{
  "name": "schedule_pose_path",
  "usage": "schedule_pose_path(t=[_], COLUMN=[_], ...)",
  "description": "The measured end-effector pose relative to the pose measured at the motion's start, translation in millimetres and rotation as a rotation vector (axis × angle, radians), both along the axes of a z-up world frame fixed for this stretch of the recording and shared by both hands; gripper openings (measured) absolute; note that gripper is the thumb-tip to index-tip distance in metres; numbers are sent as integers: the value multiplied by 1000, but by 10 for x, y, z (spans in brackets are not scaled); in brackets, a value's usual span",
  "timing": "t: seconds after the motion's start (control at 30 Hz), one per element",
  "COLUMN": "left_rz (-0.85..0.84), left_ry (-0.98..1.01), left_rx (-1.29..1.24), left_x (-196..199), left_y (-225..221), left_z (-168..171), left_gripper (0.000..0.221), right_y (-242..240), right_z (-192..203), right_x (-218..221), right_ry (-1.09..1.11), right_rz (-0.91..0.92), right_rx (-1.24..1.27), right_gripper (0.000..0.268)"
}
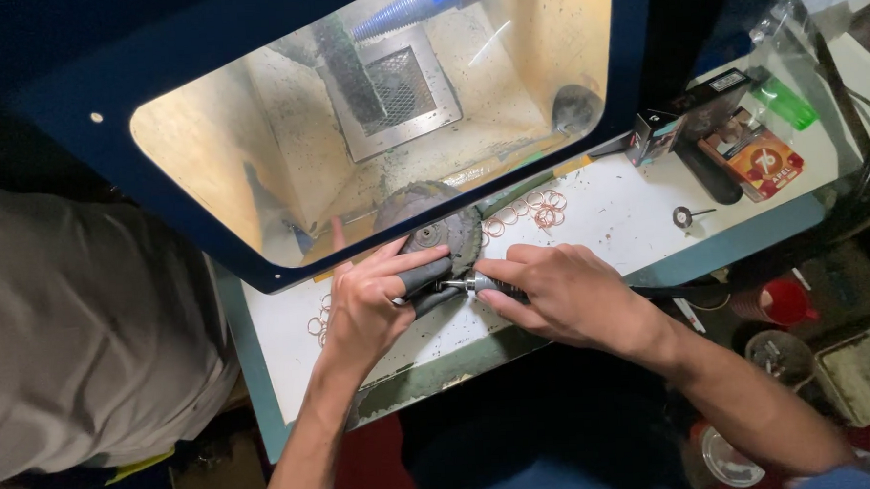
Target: Polishing small metal rings using a handheld rotary tool and a bench-mounted polishing machine
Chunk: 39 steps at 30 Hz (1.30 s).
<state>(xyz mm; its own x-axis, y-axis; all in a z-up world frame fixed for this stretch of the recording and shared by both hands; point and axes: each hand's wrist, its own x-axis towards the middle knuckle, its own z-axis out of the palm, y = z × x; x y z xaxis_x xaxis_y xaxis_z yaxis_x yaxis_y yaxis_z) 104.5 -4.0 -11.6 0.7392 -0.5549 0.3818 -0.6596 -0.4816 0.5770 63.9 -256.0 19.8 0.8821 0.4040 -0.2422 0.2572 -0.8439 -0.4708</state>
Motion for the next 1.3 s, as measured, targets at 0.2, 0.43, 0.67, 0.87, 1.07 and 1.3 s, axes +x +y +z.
schedule_pose_path(t=[0.2,0.43,0.67,0.87,1.07,1.3], left_rz=[3,8,16,18,-1,3], left_ry=[15,22,23,29,25,15], left_rx=[10,22,8,12,17,30], left_x=[-14,-18,-20,-15,-2,-27], left_y=[-15,-22,-24,-19,-6,-29], left_z=[70,54,33,41,-10,69], left_gripper=[14,17,16,16,18,14], right_y=[0,-24,-8,12,-8,9], right_z=[-35,-13,-83,-42,-4,-78], right_x=[-5,12,-7,-5,-10,-39], right_ry=[-12,16,-30,-33,-17,-51], right_rz=[-5,11,48,27,27,38], right_rx=[9,66,-11,-22,17,4], right_gripper=[48,45,43,44,45,47])
